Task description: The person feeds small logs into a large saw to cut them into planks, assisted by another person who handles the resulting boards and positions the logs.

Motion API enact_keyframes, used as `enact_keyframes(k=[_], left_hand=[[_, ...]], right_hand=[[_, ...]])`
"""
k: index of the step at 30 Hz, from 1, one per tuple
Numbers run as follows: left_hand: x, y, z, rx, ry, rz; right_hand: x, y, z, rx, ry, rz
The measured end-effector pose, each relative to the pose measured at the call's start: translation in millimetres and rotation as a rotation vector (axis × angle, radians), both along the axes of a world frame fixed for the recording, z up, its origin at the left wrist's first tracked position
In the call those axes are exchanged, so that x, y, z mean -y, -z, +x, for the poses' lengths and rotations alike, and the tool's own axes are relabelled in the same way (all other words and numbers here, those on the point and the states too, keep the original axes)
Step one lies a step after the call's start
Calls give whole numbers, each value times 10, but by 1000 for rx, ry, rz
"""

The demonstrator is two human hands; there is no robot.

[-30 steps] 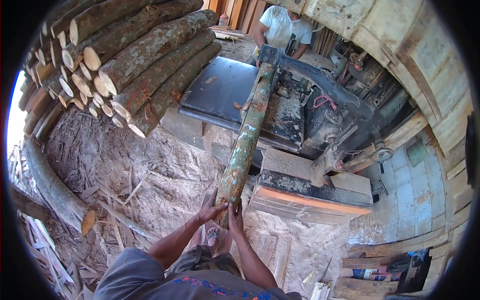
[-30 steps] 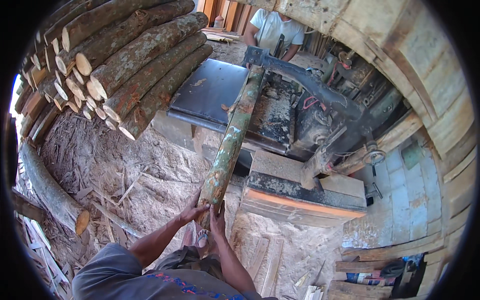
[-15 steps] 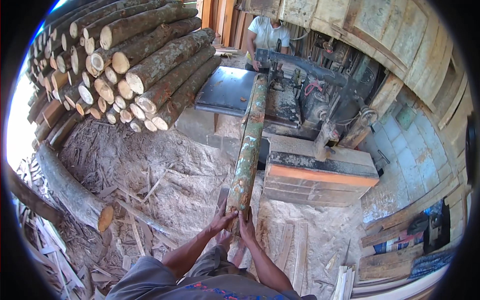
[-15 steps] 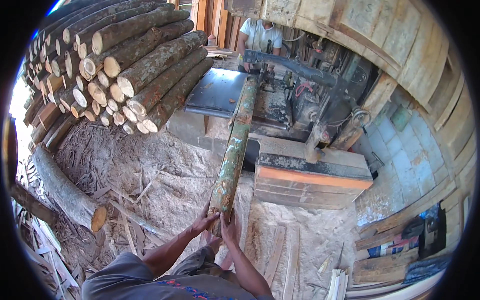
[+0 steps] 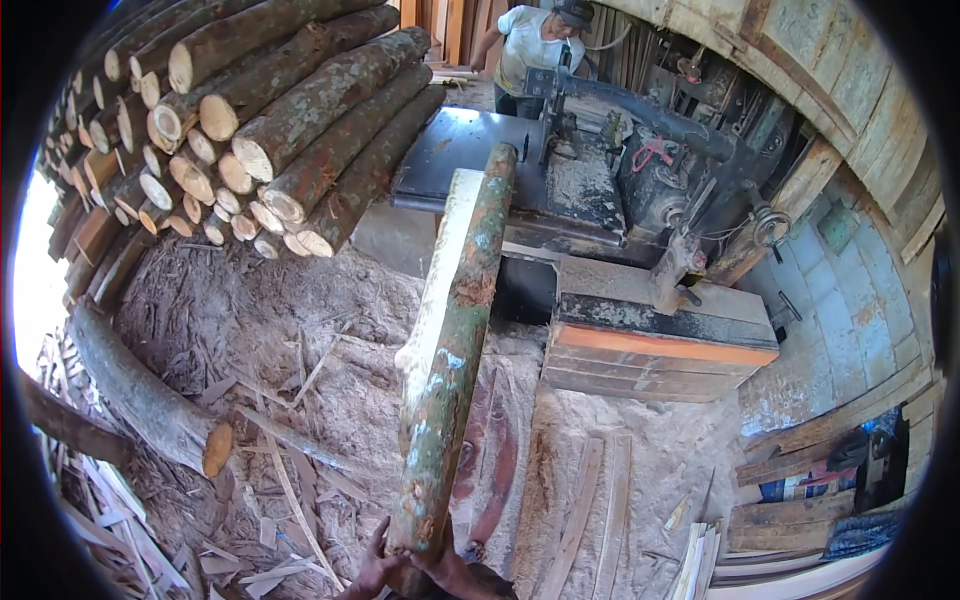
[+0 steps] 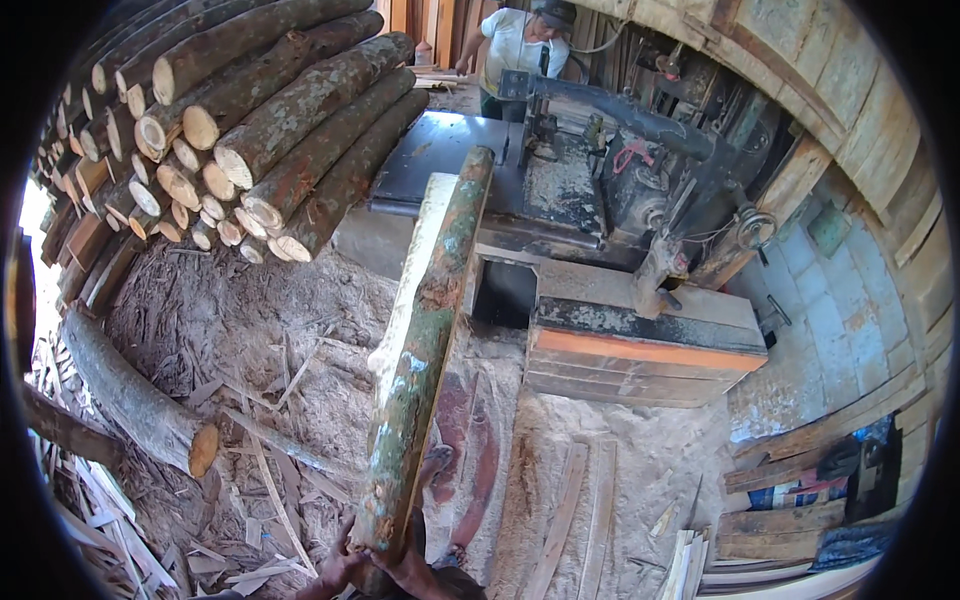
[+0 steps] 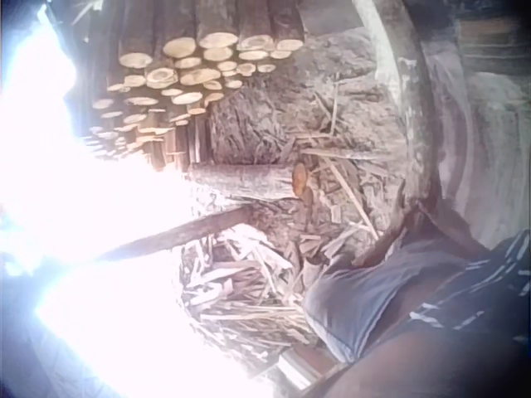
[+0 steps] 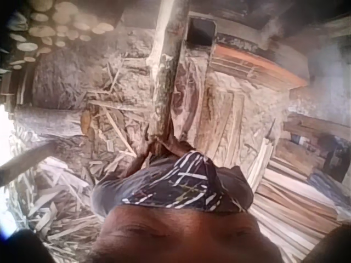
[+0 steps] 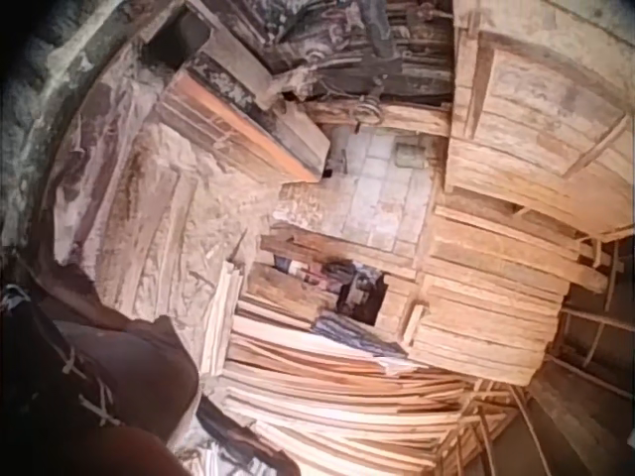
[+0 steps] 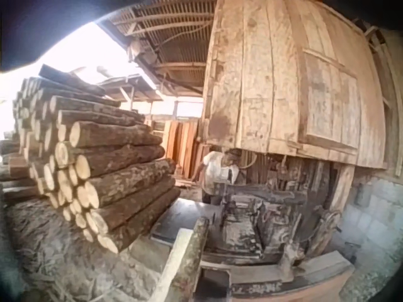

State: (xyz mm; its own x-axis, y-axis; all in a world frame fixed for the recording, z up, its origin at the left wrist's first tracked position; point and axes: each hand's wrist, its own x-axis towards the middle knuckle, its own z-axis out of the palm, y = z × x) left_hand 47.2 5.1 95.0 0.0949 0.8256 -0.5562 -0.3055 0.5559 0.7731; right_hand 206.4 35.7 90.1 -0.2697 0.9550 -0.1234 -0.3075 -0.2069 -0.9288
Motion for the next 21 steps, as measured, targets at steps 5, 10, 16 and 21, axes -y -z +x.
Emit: enact_keyframes(k=[5, 10, 16, 21], left_hand=[[-1157, 645, 257, 84, -90, 75], [-2118, 1721, 153, 257, -398, -303], [-2683, 1845, -89, 238, -497, -316], [-2730, 1690, -378, 165, -518, -350]], right_hand=[[-838, 358, 250, 231, 113, -240], [-2730, 458, 368, 246, 371, -206], [-4801, 669, 526, -309, 563, -394], [-5076, 2025, 232, -32, 504, -663]])
